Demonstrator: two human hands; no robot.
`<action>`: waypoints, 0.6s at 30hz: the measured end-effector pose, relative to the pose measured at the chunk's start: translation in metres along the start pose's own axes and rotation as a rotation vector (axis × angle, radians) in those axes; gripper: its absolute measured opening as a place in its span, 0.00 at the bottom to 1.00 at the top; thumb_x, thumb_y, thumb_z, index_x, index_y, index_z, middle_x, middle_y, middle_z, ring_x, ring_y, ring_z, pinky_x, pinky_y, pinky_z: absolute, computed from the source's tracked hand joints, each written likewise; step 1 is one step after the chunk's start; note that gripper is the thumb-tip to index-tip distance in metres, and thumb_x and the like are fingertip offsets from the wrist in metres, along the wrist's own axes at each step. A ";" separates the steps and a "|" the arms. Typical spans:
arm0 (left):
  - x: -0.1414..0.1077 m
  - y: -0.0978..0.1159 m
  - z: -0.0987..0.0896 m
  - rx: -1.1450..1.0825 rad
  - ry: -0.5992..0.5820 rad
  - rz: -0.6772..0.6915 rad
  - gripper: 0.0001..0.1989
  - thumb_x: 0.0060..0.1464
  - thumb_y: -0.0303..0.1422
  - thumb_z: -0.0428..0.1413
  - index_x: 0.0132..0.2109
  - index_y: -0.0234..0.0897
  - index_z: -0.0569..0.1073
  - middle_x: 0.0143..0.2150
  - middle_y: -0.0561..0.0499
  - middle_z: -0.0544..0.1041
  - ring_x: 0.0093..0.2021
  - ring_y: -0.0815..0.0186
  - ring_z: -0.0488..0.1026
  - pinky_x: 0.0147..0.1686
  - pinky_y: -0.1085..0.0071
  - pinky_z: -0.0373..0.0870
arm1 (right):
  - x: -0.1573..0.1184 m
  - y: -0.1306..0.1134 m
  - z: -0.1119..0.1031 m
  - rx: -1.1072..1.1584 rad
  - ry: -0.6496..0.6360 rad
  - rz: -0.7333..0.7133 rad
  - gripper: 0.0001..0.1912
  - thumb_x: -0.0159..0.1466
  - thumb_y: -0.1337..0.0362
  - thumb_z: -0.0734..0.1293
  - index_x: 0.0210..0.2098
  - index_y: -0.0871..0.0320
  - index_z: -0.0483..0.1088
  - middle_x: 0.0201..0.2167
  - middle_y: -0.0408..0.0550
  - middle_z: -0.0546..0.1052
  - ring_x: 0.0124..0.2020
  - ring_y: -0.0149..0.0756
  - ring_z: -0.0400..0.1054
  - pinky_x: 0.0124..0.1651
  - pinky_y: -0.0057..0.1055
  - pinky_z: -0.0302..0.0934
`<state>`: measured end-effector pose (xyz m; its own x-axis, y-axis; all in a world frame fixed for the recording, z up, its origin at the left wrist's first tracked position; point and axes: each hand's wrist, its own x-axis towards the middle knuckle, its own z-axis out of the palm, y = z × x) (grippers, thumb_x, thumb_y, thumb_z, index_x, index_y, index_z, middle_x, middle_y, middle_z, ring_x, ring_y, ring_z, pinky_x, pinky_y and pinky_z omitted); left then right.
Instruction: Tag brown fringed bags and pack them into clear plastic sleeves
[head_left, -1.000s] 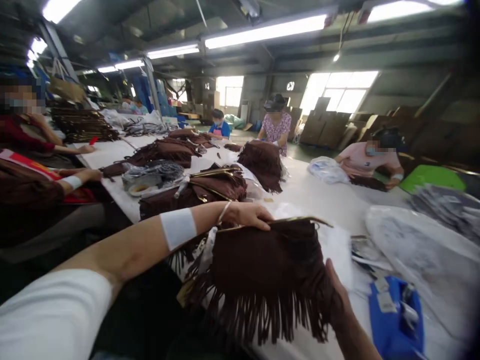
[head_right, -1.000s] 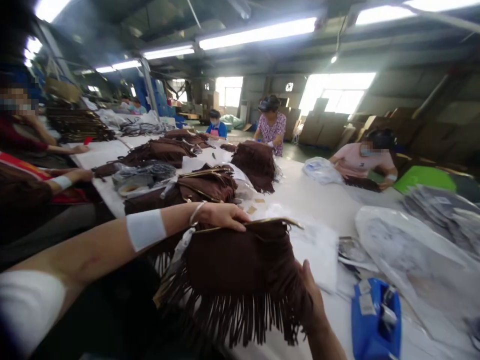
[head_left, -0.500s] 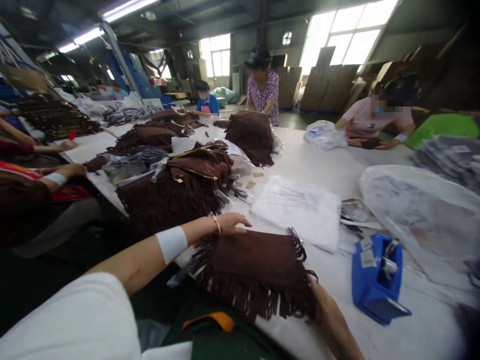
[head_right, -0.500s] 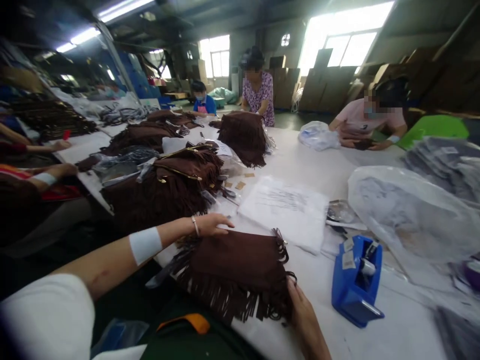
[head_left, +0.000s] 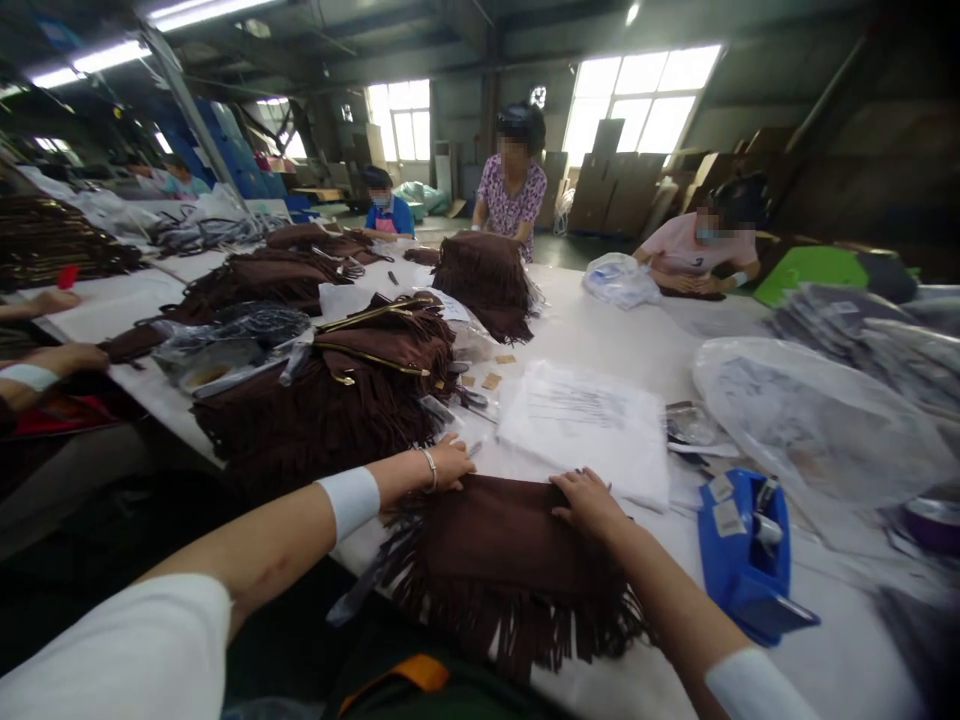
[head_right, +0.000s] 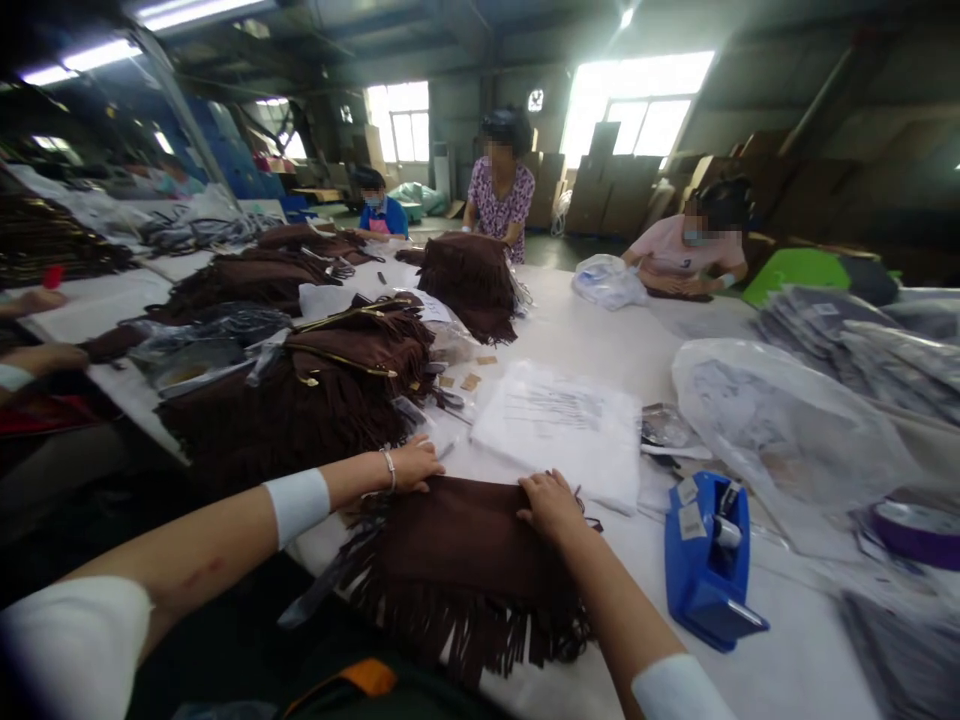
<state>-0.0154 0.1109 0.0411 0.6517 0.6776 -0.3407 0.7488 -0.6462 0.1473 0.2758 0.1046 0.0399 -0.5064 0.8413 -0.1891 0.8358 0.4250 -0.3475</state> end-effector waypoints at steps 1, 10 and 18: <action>0.000 0.000 -0.002 0.014 -0.004 0.008 0.12 0.41 0.33 0.64 0.37 0.37 0.76 0.36 0.43 0.77 0.46 0.51 0.66 0.52 0.53 0.54 | 0.001 0.000 -0.003 -0.019 -0.031 0.002 0.20 0.48 0.71 0.71 0.42 0.57 0.74 0.42 0.55 0.75 0.46 0.49 0.66 0.56 0.46 0.51; -0.022 0.002 -0.078 0.085 0.154 0.225 0.07 0.44 0.31 0.61 0.34 0.35 0.75 0.37 0.45 0.76 0.47 0.57 0.67 0.61 0.55 0.46 | -0.045 -0.017 -0.116 0.079 -0.209 0.039 0.06 0.58 0.62 0.63 0.35 0.54 0.69 0.29 0.42 0.74 0.29 0.33 0.68 0.31 0.27 0.58; -0.049 0.016 -0.198 0.565 0.752 0.248 0.10 0.60 0.28 0.47 0.40 0.33 0.72 0.34 0.47 0.74 0.44 0.65 0.68 0.63 0.59 0.50 | -0.095 -0.031 -0.210 -0.256 0.367 -0.109 0.15 0.61 0.58 0.63 0.48 0.50 0.68 0.41 0.45 0.72 0.39 0.38 0.67 0.40 0.32 0.61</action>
<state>-0.0111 0.1369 0.2443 0.8367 0.4201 0.3513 0.5397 -0.7411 -0.3992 0.3425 0.0814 0.2619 -0.5242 0.8301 0.1900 0.8308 0.5475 -0.1002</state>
